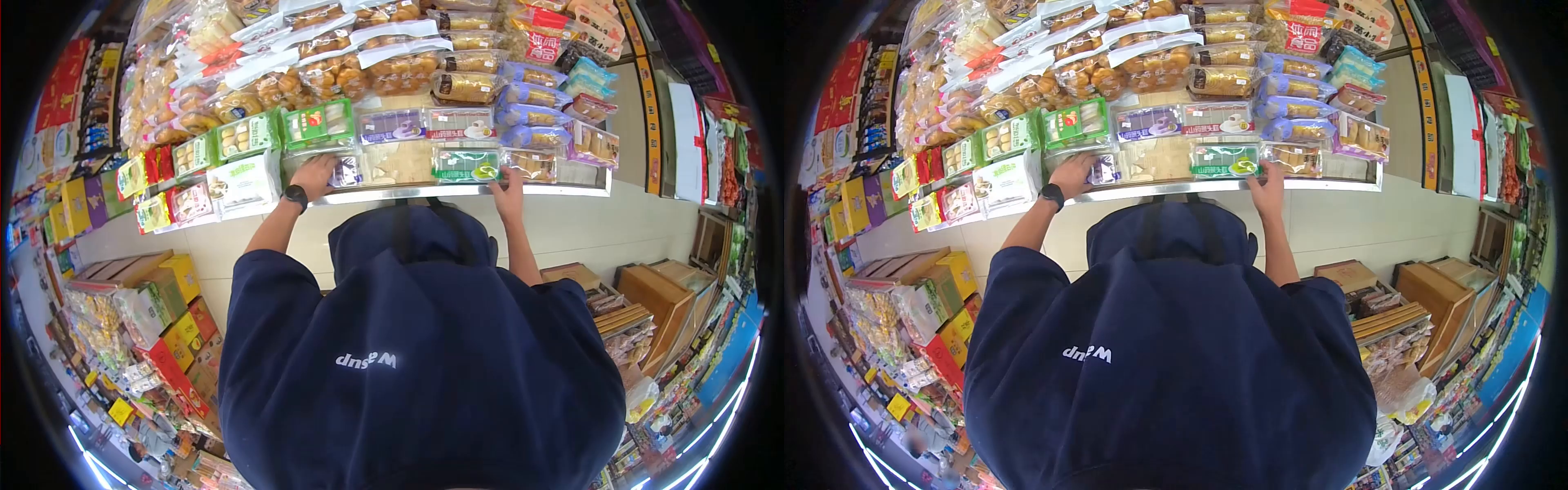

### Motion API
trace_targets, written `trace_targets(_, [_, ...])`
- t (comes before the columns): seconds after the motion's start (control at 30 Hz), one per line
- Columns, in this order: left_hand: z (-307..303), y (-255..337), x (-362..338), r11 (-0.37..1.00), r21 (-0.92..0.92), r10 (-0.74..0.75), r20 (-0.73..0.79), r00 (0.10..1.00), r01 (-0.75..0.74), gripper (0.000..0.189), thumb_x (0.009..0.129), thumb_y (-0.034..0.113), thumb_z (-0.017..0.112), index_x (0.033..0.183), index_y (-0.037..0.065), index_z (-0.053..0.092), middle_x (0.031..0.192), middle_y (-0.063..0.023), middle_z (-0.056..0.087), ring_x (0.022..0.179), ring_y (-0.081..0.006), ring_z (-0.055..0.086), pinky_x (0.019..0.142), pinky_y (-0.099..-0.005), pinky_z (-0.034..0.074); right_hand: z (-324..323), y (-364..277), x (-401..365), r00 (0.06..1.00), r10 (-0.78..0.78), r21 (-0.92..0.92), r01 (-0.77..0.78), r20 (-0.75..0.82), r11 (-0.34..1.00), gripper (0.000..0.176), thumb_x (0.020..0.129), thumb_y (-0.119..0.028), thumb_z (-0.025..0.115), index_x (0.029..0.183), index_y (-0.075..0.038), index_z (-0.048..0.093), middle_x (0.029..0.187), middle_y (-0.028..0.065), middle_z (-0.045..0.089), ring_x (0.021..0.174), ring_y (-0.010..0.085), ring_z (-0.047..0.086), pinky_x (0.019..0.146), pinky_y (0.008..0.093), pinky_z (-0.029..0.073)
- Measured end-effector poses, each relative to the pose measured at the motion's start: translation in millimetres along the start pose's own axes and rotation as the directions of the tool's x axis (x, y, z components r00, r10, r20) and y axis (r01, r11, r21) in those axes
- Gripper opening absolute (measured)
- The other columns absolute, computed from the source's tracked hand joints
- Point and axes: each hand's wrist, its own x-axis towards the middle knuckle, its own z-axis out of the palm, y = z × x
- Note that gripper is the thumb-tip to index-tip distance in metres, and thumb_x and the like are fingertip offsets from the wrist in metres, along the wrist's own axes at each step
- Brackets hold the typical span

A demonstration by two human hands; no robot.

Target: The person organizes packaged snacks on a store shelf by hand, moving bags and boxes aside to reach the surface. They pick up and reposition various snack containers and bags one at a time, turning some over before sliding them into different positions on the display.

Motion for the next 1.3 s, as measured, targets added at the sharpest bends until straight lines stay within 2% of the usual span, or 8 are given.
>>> trace_targets(0.23, [-1.5, -3.6, 3.3, 0.999, -0.043, -0.007, 0.035, 0.999, 0.008, 0.064, 0.073, 0.011, 0.079, 0.132, 0.002, 0.056, 0.141, -0.0203, 0.056, 0.13, -0.0393, 0.055, 0.109, -0.0461, 0.047, 0.5, -2.5, -1.1, 0.999, -0.021, -0.006, 0.021, -0.034, 1.0, 0.049, 0.075, -0.017, 0.078, 0.12, -0.002, 0.065, 0.112, 0.017, 0.066, 0.106, 0.0351, 0.061, 0.095, 0.0443, 0.048])
trace_targets(0.37, [-24.5, 6.2, 9.9, 0.981, -0.186, -0.03, 0.157, 0.987, 0.06, 0.062, 0.067, 0.014, 0.081, 0.124, 0.002, 0.06, 0.121, -0.0206, 0.067, 0.109, -0.0393, 0.066, 0.096, -0.0452, 0.055, 0.9, -6.5, -1.7, 0.997, -0.025, -0.002, 0.025, -0.067, 1.0, 0.047, 0.075, -0.017, 0.079, 0.117, -0.003, 0.066, 0.109, 0.0163, 0.066, 0.104, 0.0355, 0.062, 0.093, 0.0449, 0.049])
trace_targets(0.4, [-23.3, 7.1, 9.5, 0.977, -0.21, 0.04, 0.093, 0.995, -0.02, 0.062, 0.066, 0.018, 0.082, 0.123, 0.005, 0.062, 0.113, -0.0192, 0.07, 0.102, -0.0388, 0.068, 0.089, -0.0459, 0.056, 1.6, -7.3, -1.6, 0.996, -0.033, -0.006, 0.033, -0.078, 0.999, 0.046, 0.075, -0.017, 0.079, 0.117, -0.003, 0.066, 0.109, 0.0161, 0.066, 0.104, 0.0355, 0.062, 0.093, 0.0449, 0.049])
trace_targets(0.5, [-56.0, 54.0, 24.5, 0.959, -0.282, 0.038, 0.152, 0.988, 0.007, 0.054, 0.07, 0.018, 0.08, 0.12, 0.007, 0.062, 0.112, -0.0183, 0.071, 0.102, -0.0394, 0.068, 0.088, -0.0472, 0.055, 2.9, -11.3, -2.5, 0.995, -0.041, -0.039, 0.038, -0.091, 0.999, 0.046, 0.075, -0.018, 0.079, 0.116, -0.004, 0.066, 0.108, 0.0158, 0.066, 0.104, 0.0355, 0.062, 0.092, 0.0449, 0.049])
trace_targets(0.63, [-80.9, 107.8, 68.1, 0.941, -0.332, 0.034, -0.08, 0.996, -0.059, 0.05, 0.07, 0.016, 0.079, 0.116, 0.006, 0.061, 0.114, -0.0187, 0.066, 0.105, -0.0399, 0.064, 0.09, -0.0475, 0.054, 1.5, -15.1, -2.8, 0.995, -0.024, -0.014, 0.023, -0.097, 1.0, 0.044, 0.075, -0.017, 0.079, 0.116, -0.005, 0.066, 0.107, 0.0156, 0.066, 0.104, 0.0357, 0.062, 0.092, 0.0449, 0.049])
trace_targets(0.73, [-72.1, 117.6, 111.1, 0.988, -0.111, 0.071, -0.294, 0.953, -0.108, 0.049, 0.069, 0.016, 0.079, 0.113, 0.004, 0.06, 0.115, -0.0189, 0.064, 0.11, -0.039, 0.062, 0.091, -0.0477, 0.054, 0.6, -12.9, -3.2, 0.995, -0.031, -0.022, 0.029, -0.094, 0.999, 0.044, 0.075, -0.018, 0.078, 0.116, -0.005, 0.066, 0.107, 0.0159, 0.066, 0.104, 0.0361, 0.062, 0.093, 0.045, 0.049])
trace_targets(0.97, [-44.4, 129.8, 155.6, 0.994, 0.008, -0.101, -0.203, 0.974, 0.105, 0.05, 0.068, 0.009, 0.076, 0.113, 0.0, 0.059, 0.121, -0.019, 0.062, 0.114, -0.0392, 0.06, 0.096, -0.0468, 0.052, -1.0, -9.0, -2.8, 0.994, -0.083, 0.003, 0.083, -0.076, 0.997, 0.049, 0.073, -0.019, 0.077, 0.118, -0.005, 0.065, 0.107, 0.016, 0.065, 0.104, 0.0371, 0.061, 0.091, 0.0454, 0.049])
trace_targets(1.3, [-35.7, 142.5, 155.4, 0.995, 0.103, 0.041, -0.457, 0.889, 0.007, 0.029, 0.079, -0.001, 0.061, 0.108, 0.0, 0.059, 0.117, -0.0162, 0.059, 0.115, -0.0355, 0.057, 0.099, -0.0454, 0.049, -4.7, -15.6, -2.8, 0.993, -0.105, -0.044, 0.102, -0.057, 0.994, 0.055, 0.071, -0.02, 0.078, 0.121, -0.005, 0.064, 0.107, 0.0153, 0.063, 0.102, 0.0367, 0.06, 0.091, 0.0453, 0.049])
